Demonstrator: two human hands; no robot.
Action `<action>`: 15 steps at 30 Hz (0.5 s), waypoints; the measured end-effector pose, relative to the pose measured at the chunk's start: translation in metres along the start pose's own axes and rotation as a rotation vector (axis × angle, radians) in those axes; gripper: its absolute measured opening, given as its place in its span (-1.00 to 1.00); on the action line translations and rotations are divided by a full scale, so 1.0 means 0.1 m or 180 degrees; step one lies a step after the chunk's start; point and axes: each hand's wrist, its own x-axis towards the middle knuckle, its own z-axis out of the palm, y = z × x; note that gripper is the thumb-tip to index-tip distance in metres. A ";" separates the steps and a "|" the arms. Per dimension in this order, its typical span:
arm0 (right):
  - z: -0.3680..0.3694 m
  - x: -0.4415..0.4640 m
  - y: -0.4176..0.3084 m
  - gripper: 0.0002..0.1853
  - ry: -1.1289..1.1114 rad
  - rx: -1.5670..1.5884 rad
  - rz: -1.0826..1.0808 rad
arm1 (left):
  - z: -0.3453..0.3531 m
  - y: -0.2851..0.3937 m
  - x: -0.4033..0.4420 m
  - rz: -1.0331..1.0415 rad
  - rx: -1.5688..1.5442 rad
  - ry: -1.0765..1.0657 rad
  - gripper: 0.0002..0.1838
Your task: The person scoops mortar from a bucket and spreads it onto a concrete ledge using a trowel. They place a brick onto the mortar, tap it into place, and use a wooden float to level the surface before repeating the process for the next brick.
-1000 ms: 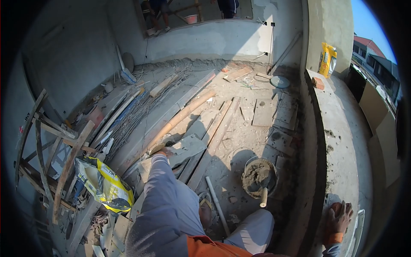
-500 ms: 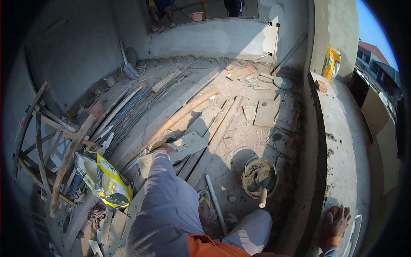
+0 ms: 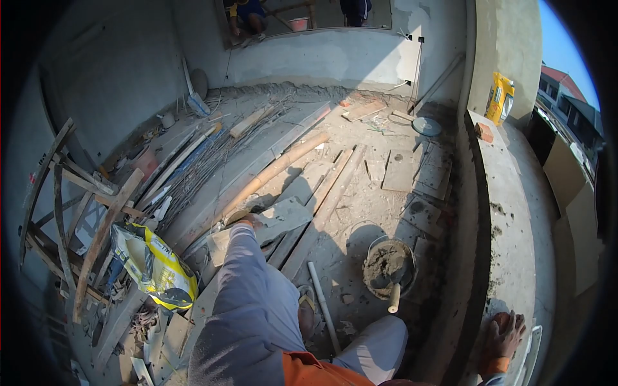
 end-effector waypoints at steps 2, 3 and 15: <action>-0.02 -0.01 -0.02 -0.29 0.0004 -0.0024 0.0030 | -0.01 0.03 0.00 -0.0016 0.0007 -0.0012 -0.45; -0.04 -0.03 -0.04 -0.29 0.0010 -0.0025 0.0028 | -0.01 0.04 0.00 -0.0025 0.0007 -0.0017 -0.45; 0.14 0.09 0.13 -0.27 0.0020 -0.0122 0.0065 | -0.01 0.09 -0.02 -0.0153 0.0027 -0.0094 -0.44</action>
